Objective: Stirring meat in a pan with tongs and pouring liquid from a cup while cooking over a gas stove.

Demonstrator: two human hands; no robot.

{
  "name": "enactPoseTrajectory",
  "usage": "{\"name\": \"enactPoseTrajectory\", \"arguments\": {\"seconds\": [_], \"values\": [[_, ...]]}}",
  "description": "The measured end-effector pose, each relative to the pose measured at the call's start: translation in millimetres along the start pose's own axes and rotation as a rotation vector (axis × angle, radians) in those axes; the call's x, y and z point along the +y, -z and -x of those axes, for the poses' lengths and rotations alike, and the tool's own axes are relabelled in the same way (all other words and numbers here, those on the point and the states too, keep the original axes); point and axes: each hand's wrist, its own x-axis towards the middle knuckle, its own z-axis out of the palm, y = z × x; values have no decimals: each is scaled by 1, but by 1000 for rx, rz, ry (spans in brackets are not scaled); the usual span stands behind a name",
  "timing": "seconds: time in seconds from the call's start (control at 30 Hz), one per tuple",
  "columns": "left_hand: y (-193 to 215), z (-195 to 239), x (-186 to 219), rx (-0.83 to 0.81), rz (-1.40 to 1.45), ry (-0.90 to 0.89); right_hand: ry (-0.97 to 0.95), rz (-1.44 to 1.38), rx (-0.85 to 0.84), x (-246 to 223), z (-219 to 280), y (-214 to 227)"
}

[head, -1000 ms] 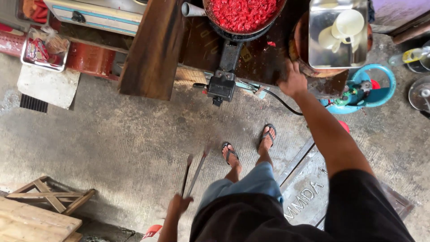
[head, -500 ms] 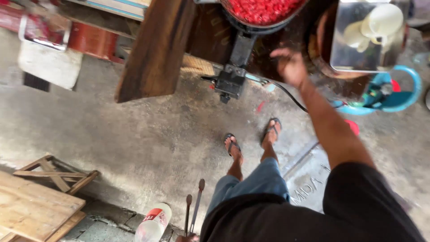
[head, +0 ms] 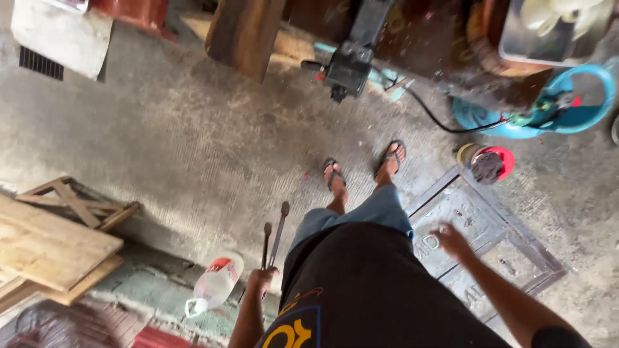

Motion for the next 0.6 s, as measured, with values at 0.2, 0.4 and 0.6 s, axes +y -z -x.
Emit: {"name": "enactPoseTrajectory", "arguments": {"seconds": [0.2, 0.4, 0.6], "values": [[17, -4, 23, -123, -66, -38, -547, -805, -253, -112, 138, 33], [31, -25, 80, -72, -7, -185, -546, -1304, -272, -130, 216, 77], [46, 6, 144, 79, -168, -431, -440, -1454, -494, -132, 241, 34]]}}
